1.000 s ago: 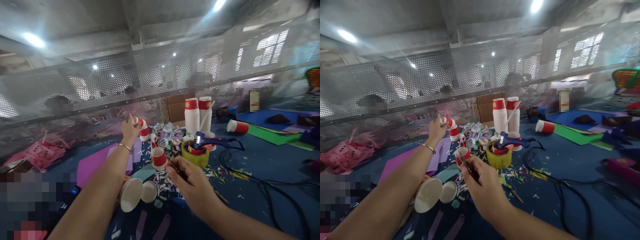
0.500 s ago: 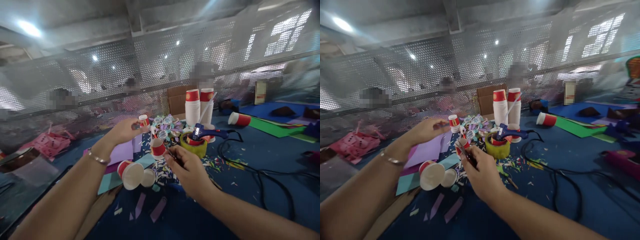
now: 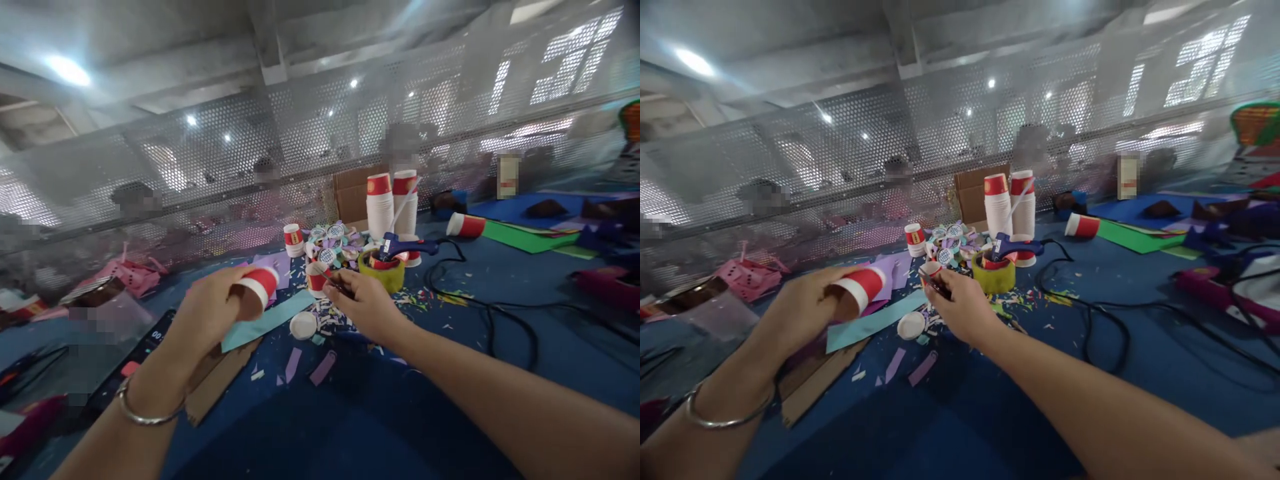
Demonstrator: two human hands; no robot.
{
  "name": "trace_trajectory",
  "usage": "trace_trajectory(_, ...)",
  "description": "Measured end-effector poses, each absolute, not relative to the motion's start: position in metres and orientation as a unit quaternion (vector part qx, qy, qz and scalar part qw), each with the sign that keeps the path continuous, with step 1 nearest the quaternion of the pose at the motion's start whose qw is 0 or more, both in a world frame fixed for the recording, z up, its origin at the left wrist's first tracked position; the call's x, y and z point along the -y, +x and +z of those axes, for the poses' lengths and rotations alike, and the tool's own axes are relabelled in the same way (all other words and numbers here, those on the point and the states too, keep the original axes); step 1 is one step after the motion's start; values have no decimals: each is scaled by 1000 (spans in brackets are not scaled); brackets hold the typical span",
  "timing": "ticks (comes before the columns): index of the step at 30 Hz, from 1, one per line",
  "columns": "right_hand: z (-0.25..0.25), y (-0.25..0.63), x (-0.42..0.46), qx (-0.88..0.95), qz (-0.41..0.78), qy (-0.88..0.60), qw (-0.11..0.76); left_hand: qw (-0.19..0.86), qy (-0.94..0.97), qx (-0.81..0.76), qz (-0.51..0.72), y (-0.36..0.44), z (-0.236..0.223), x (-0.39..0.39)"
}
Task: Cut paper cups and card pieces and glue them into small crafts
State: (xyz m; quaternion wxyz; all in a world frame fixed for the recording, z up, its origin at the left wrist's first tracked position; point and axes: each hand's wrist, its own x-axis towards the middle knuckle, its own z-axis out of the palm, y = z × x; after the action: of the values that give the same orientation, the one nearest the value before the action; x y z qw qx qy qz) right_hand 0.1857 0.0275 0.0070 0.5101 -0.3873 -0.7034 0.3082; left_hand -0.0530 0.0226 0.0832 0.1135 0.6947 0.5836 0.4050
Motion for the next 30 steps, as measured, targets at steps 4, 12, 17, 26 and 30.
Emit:
trace_trajectory(4,5,182,-29,704,329,-373,507,132,740,-477,455,-35,62,-16)
trace_trajectory(12,-1,174,-27,715,352,-346,495,341,711,-393,472,-26,20,-15)
trace_trajectory(17,0,173,-25,680,393,-342,517,411,677,-377,480,-28,24,-12)
trace_trajectory(26,-1,169,-21,651,445,-329,520,166,827,-375,384,-20,17,-2)
trace_trajectory(30,-1,170,-20,665,424,-331,519,248,814,-398,343,-19,21,8)
